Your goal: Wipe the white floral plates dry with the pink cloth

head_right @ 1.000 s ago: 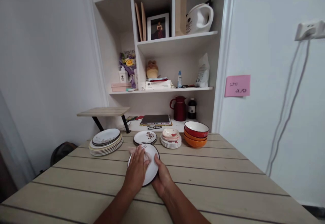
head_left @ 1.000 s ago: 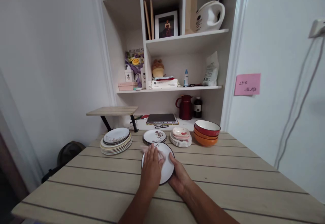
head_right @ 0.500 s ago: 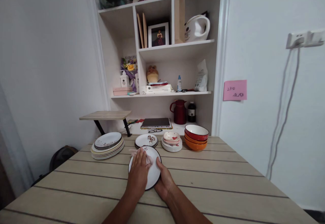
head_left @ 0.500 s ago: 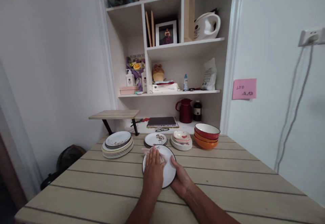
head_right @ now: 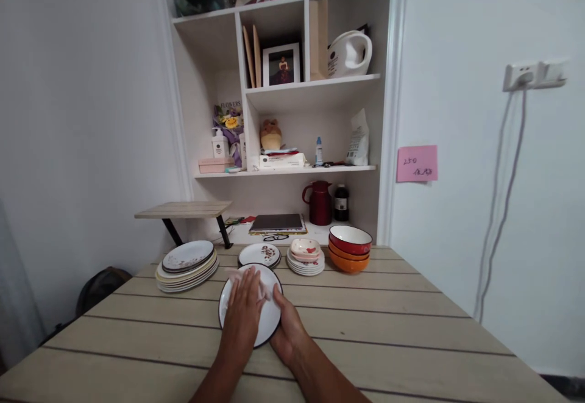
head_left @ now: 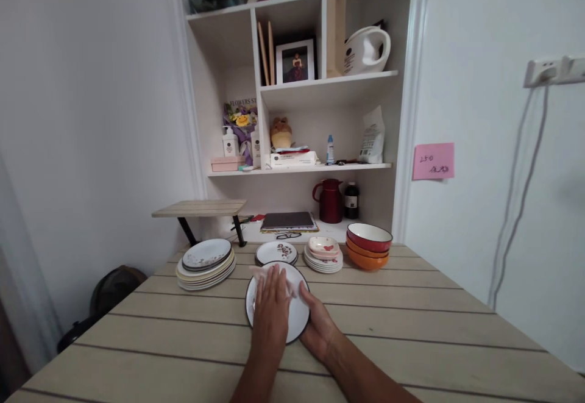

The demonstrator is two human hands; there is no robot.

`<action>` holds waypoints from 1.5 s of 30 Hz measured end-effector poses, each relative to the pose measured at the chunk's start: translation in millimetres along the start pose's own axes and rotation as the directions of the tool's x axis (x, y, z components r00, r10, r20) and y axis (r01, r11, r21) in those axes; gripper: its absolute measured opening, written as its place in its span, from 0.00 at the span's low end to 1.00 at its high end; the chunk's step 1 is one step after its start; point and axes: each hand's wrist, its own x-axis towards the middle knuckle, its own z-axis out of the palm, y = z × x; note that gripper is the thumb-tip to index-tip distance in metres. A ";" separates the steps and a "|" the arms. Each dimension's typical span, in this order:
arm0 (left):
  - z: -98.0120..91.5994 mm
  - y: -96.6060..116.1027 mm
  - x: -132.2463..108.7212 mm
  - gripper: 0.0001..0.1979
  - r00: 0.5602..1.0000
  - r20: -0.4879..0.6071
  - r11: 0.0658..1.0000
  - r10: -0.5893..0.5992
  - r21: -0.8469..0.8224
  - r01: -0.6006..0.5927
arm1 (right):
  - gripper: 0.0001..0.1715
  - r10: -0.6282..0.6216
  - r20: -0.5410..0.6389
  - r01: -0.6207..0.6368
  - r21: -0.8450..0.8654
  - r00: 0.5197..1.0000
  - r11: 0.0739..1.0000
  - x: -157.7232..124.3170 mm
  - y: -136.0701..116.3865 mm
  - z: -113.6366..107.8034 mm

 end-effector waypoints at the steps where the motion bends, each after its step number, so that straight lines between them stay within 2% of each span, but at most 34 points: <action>1: -1.6 -0.1 0.7 0.28 0.999 -0.028 1.000 -0.019 -0.012 0.019 | 0.29 0.005 0.002 -0.005 0.008 1.000 1.000 0.9 0.5 -0.1; 6: -3.5 -3.4 1.6 0.26 0.976 -0.153 0.985 -0.155 -0.099 0.141 | 0.30 0.003 -0.037 -0.003 0.017 0.999 1.000 3.7 1.5 -3.8; 10: 6.1 -8.0 -0.4 0.19 0.976 -0.112 0.974 -0.187 -0.151 0.169 | 0.30 -0.002 -0.057 0.001 -0.018 0.998 1.000 5.2 0.6 -8.0; 14: 20.5 -12.7 -1.8 0.22 0.997 -0.005 0.985 -0.079 -0.152 0.078 | 0.29 0.009 -0.046 -0.012 -0.051 0.999 0.999 5.3 -0.6 -5.6; 18: 28.2 -14.2 0.6 0.27 0.999 0.032 0.987 0.010 -0.163 -0.005 | 0.31 0.024 -0.008 -0.025 -0.086 1.000 0.996 3.8 -1.8 0.7; 24: 24.0 -7.7 6.4 0.26 0.964 0.140 0.963 0.226 -0.184 -0.199 | 0.31 0.060 0.050 -0.062 0.030 0.997 0.998 3.1 -5.5 1.1; 28: 18.5 -6.0 6.2 0.27 0.949 0.156 0.952 0.273 -0.190 -0.242 | 0.33 0.090 0.085 -0.095 0.048 0.992 0.994 2.0 -7.5 -0.3; 31: 17.3 -5.6 5.4 0.28 0.953 0.157 0.956 0.258 -0.183 -0.229 | 0.35 0.105 0.107 -0.111 0.048 0.989 0.993 0.9 -9.0 0.8; 38: 25.2 -3.0 3.2 0.31 0.984 0.108 0.977 0.139 -0.178 -0.118 | 0.32 0.086 0.094 -0.090 0.041 0.992 0.995 -0.6 -9.5 6.5; 42: 27.8 -3.3 1.5 0.26 0.996 0.061 0.983 0.066 -0.175 -0.054 | 0.31 0.073 0.078 -0.078 0.061 0.994 0.995 0.8 -7.5 4.5; 45: 26.6 -4.3 1.3 0.22 0.997 0.044 0.982 0.059 -0.180 -0.050 | 0.29 0.059 0.060 -0.062 0.049 0.996 0.997 2.9 -6.4 0.9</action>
